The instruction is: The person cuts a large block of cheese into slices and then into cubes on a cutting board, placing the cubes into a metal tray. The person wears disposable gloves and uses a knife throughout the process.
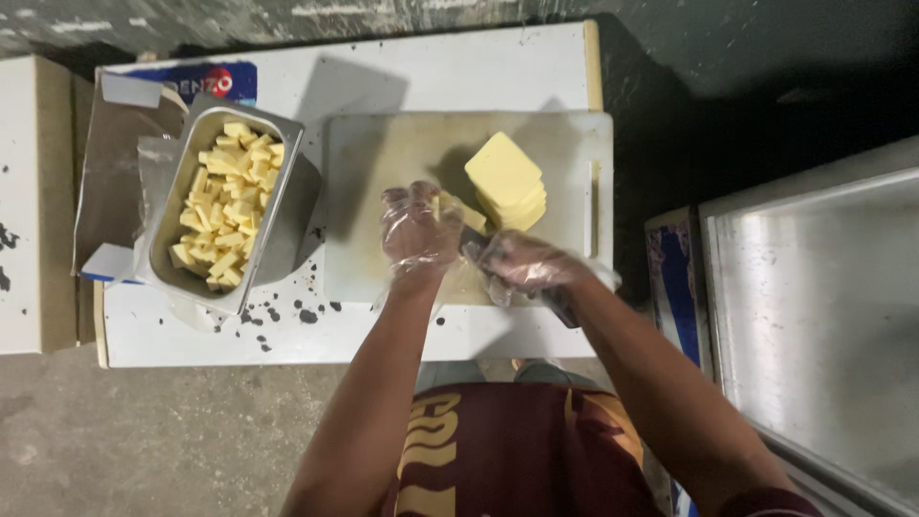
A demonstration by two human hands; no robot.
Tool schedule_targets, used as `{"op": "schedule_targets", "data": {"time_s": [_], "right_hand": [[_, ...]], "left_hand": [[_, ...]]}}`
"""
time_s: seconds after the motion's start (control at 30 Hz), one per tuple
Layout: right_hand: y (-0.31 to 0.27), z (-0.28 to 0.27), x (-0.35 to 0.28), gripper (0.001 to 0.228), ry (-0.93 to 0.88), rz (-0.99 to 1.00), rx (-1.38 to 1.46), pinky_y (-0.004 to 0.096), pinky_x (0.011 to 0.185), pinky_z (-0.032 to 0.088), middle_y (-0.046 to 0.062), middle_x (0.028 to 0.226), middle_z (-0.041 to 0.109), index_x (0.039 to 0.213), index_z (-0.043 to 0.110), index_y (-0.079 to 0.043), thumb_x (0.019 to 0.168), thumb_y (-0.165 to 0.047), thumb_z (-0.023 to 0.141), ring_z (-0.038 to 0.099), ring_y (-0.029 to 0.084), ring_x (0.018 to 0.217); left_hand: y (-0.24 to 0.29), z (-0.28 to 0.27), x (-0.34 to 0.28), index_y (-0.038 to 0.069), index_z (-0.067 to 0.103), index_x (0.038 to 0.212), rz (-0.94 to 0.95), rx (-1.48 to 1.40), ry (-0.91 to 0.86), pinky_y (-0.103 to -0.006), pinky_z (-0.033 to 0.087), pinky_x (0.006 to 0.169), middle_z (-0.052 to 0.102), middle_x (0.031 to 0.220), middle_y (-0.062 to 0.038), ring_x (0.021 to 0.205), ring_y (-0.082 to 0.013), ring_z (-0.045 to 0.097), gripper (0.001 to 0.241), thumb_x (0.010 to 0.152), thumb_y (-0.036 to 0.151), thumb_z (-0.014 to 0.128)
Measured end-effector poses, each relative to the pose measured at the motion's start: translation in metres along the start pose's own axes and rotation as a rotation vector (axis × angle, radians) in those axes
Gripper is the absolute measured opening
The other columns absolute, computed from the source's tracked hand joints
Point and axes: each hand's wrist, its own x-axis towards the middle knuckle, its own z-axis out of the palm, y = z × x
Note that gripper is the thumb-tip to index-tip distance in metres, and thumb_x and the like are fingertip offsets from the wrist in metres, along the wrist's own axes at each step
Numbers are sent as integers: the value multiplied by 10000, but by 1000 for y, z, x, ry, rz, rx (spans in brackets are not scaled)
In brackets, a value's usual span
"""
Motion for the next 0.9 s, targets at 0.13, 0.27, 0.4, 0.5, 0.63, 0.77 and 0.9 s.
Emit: {"op": "schedule_targets", "data": {"time_s": [0.13, 0.27, 0.4, 0.5, 0.63, 0.77, 0.9], "right_hand": [[-14, 13, -12, 253, 122, -209, -233, 272, 521, 562, 47, 836, 638, 1120, 621, -55, 972, -238, 529, 572, 106, 598], [-53, 12, -68, 392, 101, 76, -419, 331, 469, 480, 23, 705, 569, 1200, 552, -82, 1036, -396, 385, 459, 127, 488], [-66, -4, -127, 555, 2, 212, -266, 286, 416, 411, 27, 661, 515, 1193, 568, -79, 1093, -502, 223, 386, 129, 468], [-41, -5, -150, 447, -8, 310, -403, 271, 427, 491, 64, 715, 552, 1373, 505, -124, 1100, -405, 291, 467, 135, 485], [26, -13, -172, 421, 53, 230, -477, 310, 552, 617, 72, 945, 626, 1336, 531, -41, 1014, -274, 392, 648, 151, 574], [79, -7, -186, 382, 176, -89, -661, 385, 831, 605, 229, 1259, 629, 1346, 617, -141, 1001, -295, 563, 707, 227, 844], [73, 7, -186, 454, 198, 397, -300, 407, 933, 601, 175, 1128, 738, 1375, 542, -101, 945, -226, 619, 757, 273, 961]], "left_hand": [[25, -9, 16, 191, 633, 1213, -109, 181, -154, -527, 488, 958, 511, 1319, -187, 1158, -418, 573, 455, 841, 439, 714], [43, -40, 14, 189, 639, 1251, -139, 242, -210, -498, 522, 1007, 515, 1403, -178, 1191, -399, 609, 506, 865, 510, 698], [63, -63, 11, 108, 548, 1339, -111, 186, -284, -491, 535, 1004, 469, 1419, -240, 1224, -370, 603, 675, 923, 630, 651], [71, -71, 8, 146, 401, 1476, -236, 226, -490, -510, 525, 994, 351, 1533, -243, 1213, -369, 588, 711, 976, 632, 541], [59, -80, 29, 144, 346, 1556, 58, 351, -644, -477, 433, 1098, 410, 1543, -192, 1349, -326, 483, 669, 1023, 512, 514], [24, -61, 59, 124, 426, 1501, 612, 428, -783, -443, 281, 1177, 425, 1554, -105, 1423, -261, 368, 660, 929, 347, 670], [9, -28, 85, 101, 401, 1490, 619, 513, -1030, -396, 332, 1150, 458, 1486, -131, 1362, -284, 427, 803, 860, 419, 783]]}}
